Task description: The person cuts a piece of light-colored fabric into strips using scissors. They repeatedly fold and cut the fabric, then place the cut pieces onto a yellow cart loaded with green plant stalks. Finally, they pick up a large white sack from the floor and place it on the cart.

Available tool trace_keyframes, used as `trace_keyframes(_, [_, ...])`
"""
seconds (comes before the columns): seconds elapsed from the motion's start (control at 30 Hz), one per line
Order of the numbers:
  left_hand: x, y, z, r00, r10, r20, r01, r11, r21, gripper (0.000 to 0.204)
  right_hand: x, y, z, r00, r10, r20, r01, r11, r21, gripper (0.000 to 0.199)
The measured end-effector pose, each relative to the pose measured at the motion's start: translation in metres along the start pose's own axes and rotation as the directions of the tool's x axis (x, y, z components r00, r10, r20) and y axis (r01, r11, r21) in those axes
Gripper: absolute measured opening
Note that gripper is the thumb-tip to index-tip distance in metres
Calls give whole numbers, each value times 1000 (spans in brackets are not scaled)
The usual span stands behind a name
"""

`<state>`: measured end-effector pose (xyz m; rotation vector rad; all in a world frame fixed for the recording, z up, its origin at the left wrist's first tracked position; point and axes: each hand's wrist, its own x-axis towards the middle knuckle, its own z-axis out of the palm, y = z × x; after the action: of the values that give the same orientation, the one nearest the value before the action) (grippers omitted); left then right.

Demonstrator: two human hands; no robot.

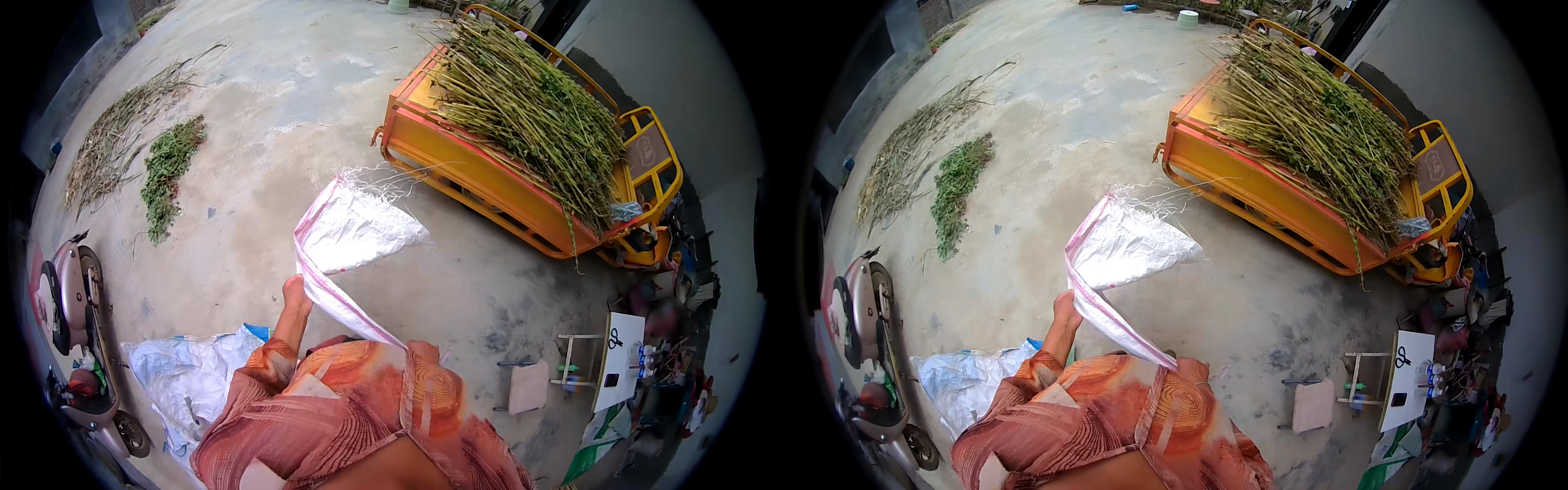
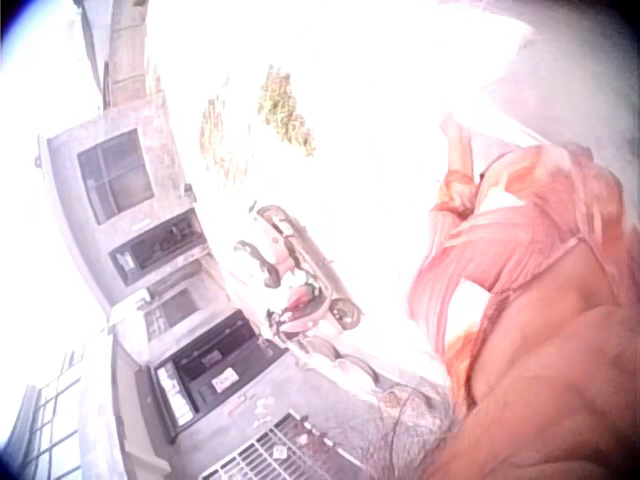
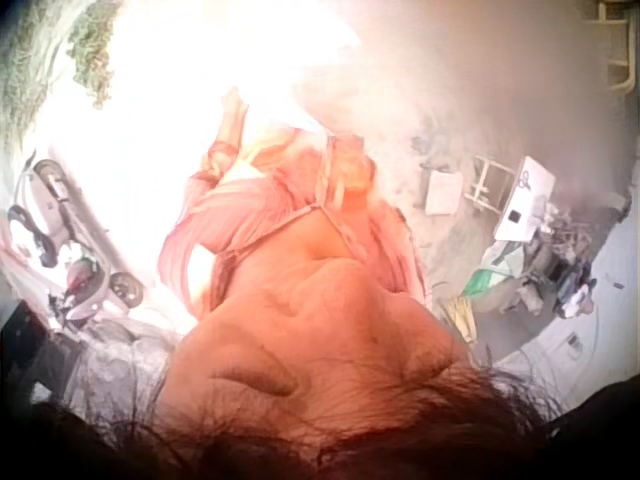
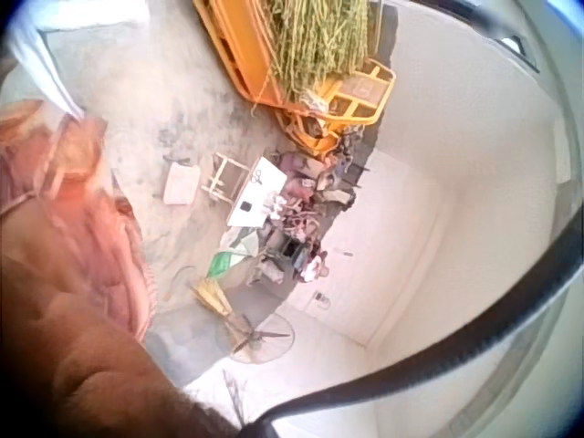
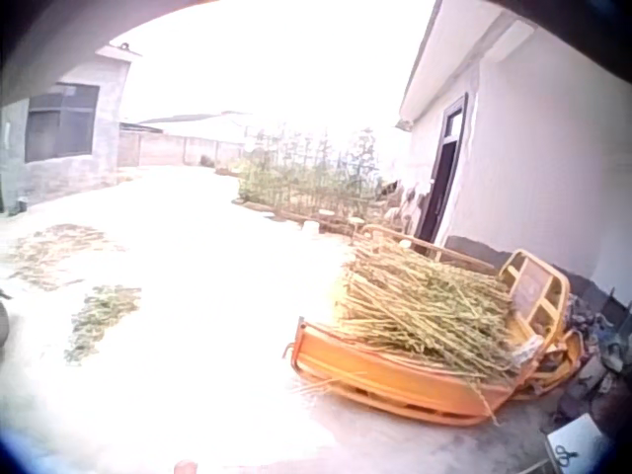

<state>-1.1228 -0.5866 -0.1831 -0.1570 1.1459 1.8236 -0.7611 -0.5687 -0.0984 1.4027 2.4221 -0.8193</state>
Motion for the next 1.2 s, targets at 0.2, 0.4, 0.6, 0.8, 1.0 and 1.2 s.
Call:
trace_keyframes(0.2, [22,17,-16,674,454,-583,-234,880,414,26,73,8,-47,989,-72,-130,94,981,169,34])
trace_keyframes(0.4, [46,30,48,643,716,-270,-61,399,915,51,162,44,-91,970,-137,-200,149,988,45,21])
trace_keyframes(0.6, [144,22,58,781,296,-550,-168,948,271,17,236,110,-139,991,-124,-55,119,989,-88,14])
trace_keyframes(0.8, [215,54,91,806,200,-557,-166,980,111,21,329,144,-178,985,-154,-75,141,977,-163,14])
trace_keyframes(1.0, [265,116,143,890,69,-451,-205,944,-260,28,404,125,-226,961,-152,-233,114,979,-169,12])
trace_keyframes(1.2, [318,195,127,823,139,-551,-408,819,-404,34,455,79,-246,914,-268,-305,207,954,-217,11])
